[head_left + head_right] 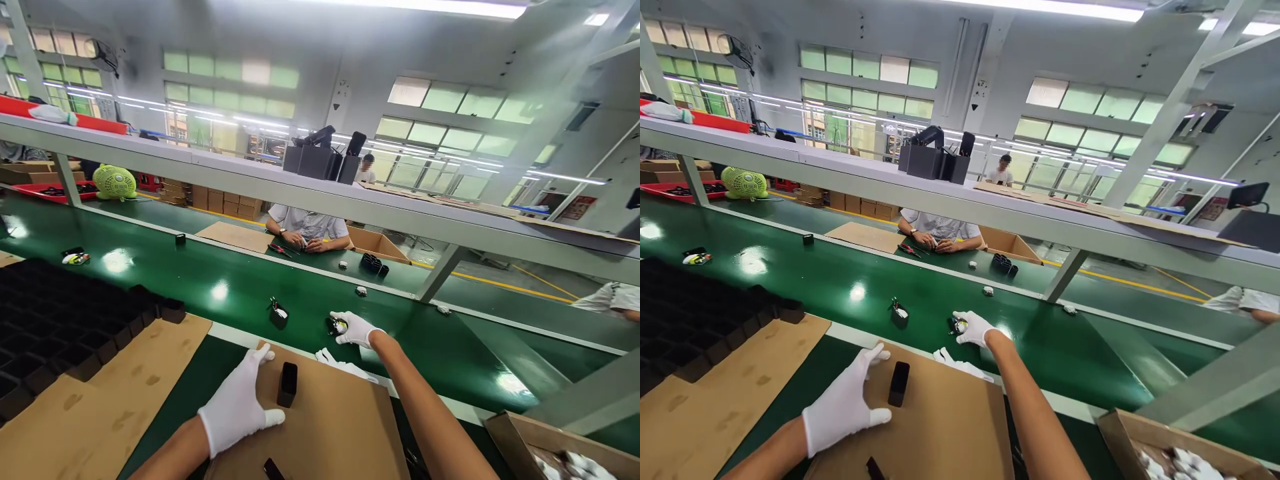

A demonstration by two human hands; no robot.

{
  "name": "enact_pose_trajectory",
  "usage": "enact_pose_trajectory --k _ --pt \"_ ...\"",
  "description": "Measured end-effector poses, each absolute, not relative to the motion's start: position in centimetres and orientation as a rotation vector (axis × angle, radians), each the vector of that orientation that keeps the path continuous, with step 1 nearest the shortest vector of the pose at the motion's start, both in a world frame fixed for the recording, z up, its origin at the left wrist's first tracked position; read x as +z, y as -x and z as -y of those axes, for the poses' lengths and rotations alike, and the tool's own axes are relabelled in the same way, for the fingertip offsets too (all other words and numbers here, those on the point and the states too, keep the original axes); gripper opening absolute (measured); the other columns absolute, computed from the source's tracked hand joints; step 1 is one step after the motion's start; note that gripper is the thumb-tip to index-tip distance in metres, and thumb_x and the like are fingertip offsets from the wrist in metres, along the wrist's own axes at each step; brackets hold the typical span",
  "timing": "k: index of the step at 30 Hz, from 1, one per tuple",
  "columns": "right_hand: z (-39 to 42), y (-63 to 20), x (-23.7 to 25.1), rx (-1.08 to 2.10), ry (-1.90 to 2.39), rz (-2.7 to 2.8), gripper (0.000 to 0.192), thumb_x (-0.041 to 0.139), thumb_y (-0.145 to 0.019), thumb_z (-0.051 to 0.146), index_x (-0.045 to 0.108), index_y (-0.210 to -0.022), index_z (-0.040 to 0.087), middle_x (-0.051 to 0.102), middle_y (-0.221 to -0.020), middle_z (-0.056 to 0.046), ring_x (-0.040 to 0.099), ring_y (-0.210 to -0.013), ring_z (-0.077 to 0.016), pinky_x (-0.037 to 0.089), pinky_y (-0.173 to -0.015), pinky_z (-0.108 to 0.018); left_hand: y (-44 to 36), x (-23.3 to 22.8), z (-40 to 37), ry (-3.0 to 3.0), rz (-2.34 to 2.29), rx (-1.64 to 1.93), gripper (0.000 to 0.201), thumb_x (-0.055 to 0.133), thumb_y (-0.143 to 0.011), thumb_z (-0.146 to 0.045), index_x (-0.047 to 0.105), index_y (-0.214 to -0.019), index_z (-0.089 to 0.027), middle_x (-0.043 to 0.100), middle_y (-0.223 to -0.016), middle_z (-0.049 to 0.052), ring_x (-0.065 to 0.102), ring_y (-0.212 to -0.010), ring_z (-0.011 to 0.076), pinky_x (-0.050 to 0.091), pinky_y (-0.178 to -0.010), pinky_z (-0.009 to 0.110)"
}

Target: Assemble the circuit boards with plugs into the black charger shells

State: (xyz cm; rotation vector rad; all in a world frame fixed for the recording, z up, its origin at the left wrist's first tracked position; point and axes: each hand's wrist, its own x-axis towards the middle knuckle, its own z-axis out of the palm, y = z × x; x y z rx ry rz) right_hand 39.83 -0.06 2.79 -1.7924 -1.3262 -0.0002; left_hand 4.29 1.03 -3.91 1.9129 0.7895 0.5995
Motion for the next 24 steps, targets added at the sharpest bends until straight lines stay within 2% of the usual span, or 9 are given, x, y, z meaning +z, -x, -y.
enact_pose_trajectory --k 2,4,7,9,12,14,16,18,24 --pt "-0.5 -39.1 2.9 0.253 1.890 1.306 0.040 0.069 -0.102 0.042 0.065 -0.134 0.019 0.067 -0.135 -0.010 0.070 -0.114 -0.0251 0.062 -0.096 -0.046 -6.0 -3.2 -2.1 -1.949 -0.759 0.521 0.098 0.090 -0.060 -0.024 0.050 -0.150 -0.018 0.062 -0.148 0.018 0.060 -0.140 0.0363 0.045 -0.124 0.052" --pt "-0.7 -38.4 3.4 0.470 1.927 1.265 0.038 0.069 -0.102 0.041 0.065 -0.133 0.019 0.068 -0.134 -0.010 0.070 -0.113 -0.0247 0.063 -0.095 -0.046 -7.1 -2.7 -2.8 -1.985 -0.722 0.478 0.076 0.091 -0.058 -0.022 0.065 -0.129 -0.019 0.071 -0.132 0.014 0.068 -0.126 0.0348 0.052 -0.114 0.050" --pt "1.0 -36.7 4.6 0.682 1.835 1.196 0.037 0.070 -0.102 0.043 0.066 -0.128 0.017 0.071 -0.124 -0.008 0.072 -0.104 -0.0217 0.063 -0.089 -0.042 -7.7 -2.2 -3.1 -2.001 -0.665 0.474 0.050 0.088 -0.060 -0.021 0.068 -0.106 -0.020 0.076 -0.110 0.007 0.073 -0.102 0.0288 0.059 -0.096 0.043" --pt "3.6 -34.7 5.4 0.767 1.705 1.144 0.037 0.066 -0.103 0.048 0.067 -0.124 0.017 0.071 -0.110 -0.005 0.070 -0.092 -0.0189 0.062 -0.084 -0.039 -7.6 -1.7 -2.6 -1.998 -0.641 0.495 0.048 0.087 -0.062 -0.023 0.065 -0.105 -0.021 0.076 -0.106 0.004 0.072 -0.098 0.0265 0.059 -0.091 0.041" --pt "9.1 -30.7 5.7 0.807 1.530 1.012 0.049 0.052 -0.102 0.064 0.068 -0.116 0.020 0.064 -0.088 -0.001 0.065 -0.081 -0.0190 0.058 -0.075 -0.037 -7.0 -0.5 -0.8 -1.992 -0.571 0.542 0.048 0.085 -0.063 -0.023 0.064 -0.106 -0.023 0.074 -0.110 0.004 0.071 -0.103 0.0260 0.057 -0.097 0.041" --pt "12.8 -28.2 5.2 0.821 1.478 0.913 0.052 0.055 -0.097 0.070 0.069 -0.107 0.021 0.056 -0.076 0.001 0.058 -0.070 -0.0180 0.055 -0.067 -0.035 -6.4 0.3 0.8 -2.000 -0.469 0.549 0.050 0.084 -0.064 -0.020 0.065 -0.110 -0.025 0.073 -0.114 0.004 0.071 -0.106 0.0261 0.056 -0.101 0.041" --pt "15.8 -26.3 4.4 0.834 1.470 0.825 0.050 0.061 -0.093 0.071 0.066 -0.085 0.022 0.052 -0.070 0.001 0.051 -0.063 -0.0159 0.051 -0.062 -0.033 -5.8 0.6 2.2 -2.004 -0.413 0.492 0.052 0.082 -0.064 -0.019 0.065 -0.113 -0.026 0.074 -0.115 0.003 0.072 -0.106 0.0262 0.057 -0.100 0.040" --pt "17.8 -25.3 3.5 0.858 1.491 0.752 0.053 0.065 -0.090 0.073 0.062 -0.075 0.021 0.056 -0.071 -0.001 0.051 -0.062 -0.0155 0.051 -0.060 -0.032 -5.4 0.6 3.1 -2.012 -0.403 0.404 0.050 0.082 -0.066 -0.020 0.065 -0.112 -0.027 0.075 -0.111 0.002 0.073 -0.103 0.0265 0.058 -0.096 0.040" --pt "19.6 -25.0 2.3 0.874 1.590 0.670 0.058 0.081 -0.080 0.067 0.075 -0.116 0.021 0.077 -0.098 -0.008 0.073 -0.081 -0.0234 0.063 -0.078 -0.040 -6.4 -0.3 3.6 -2.025 -0.372 0.333 0.047 0.083 -0.066 -0.024 0.066 -0.110 -0.026 0.076 -0.109 0.003 0.075 -0.100 0.0280 0.060 -0.091 0.041"
